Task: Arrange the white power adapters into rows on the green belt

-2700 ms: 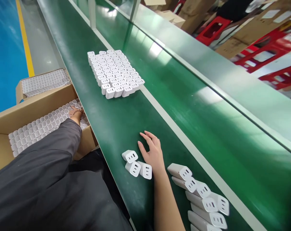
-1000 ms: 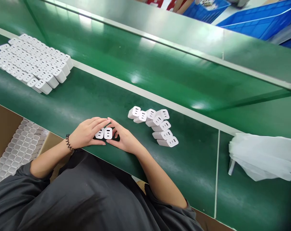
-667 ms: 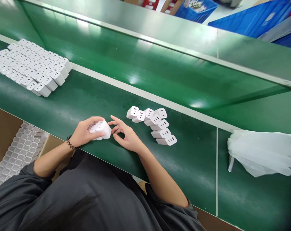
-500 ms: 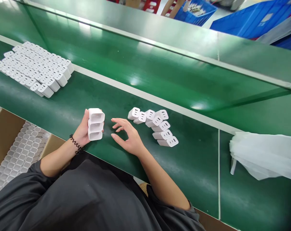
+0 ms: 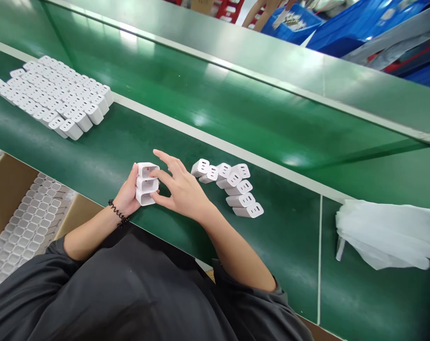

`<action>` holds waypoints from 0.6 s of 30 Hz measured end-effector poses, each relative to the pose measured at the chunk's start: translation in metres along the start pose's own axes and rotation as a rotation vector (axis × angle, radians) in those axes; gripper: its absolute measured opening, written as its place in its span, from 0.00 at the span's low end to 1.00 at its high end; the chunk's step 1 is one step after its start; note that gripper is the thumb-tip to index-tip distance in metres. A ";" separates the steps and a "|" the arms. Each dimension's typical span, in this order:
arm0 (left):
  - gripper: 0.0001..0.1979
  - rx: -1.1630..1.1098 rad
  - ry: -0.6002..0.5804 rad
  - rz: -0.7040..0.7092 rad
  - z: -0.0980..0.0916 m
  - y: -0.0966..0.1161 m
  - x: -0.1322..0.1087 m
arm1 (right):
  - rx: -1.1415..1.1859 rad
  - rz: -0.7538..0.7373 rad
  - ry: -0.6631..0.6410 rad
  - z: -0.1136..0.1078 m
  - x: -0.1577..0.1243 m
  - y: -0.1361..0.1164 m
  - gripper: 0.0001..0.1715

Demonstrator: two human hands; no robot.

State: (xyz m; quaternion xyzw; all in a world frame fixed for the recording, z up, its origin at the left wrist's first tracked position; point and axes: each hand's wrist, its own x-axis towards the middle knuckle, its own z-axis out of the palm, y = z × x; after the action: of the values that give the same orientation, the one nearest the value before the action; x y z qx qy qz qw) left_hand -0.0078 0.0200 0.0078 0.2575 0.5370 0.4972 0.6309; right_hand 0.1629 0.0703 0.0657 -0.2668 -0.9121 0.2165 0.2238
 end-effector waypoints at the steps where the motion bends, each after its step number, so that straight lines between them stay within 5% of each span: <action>1: 0.32 0.081 0.035 0.085 -0.006 0.001 0.001 | -0.018 -0.023 -0.016 0.001 0.004 0.003 0.14; 5: 0.27 0.606 0.197 0.613 -0.038 0.014 -0.004 | -0.108 -0.064 -0.185 0.005 0.023 0.015 0.15; 8: 0.21 1.014 0.135 0.837 -0.053 0.029 -0.012 | -0.144 -0.030 -0.317 0.010 0.032 0.020 0.16; 13: 0.22 1.308 -0.079 0.845 -0.045 0.042 -0.020 | 0.051 0.027 -0.329 0.003 0.027 0.024 0.21; 18: 0.26 1.487 -0.129 0.754 -0.029 0.042 -0.011 | 0.262 0.148 -0.102 -0.010 0.011 0.038 0.16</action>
State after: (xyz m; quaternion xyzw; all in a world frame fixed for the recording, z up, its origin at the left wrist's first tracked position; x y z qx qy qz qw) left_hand -0.0485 0.0193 0.0400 0.7970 0.5658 0.1754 0.1175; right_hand 0.1751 0.1083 0.0577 -0.2905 -0.8640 0.3627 0.1936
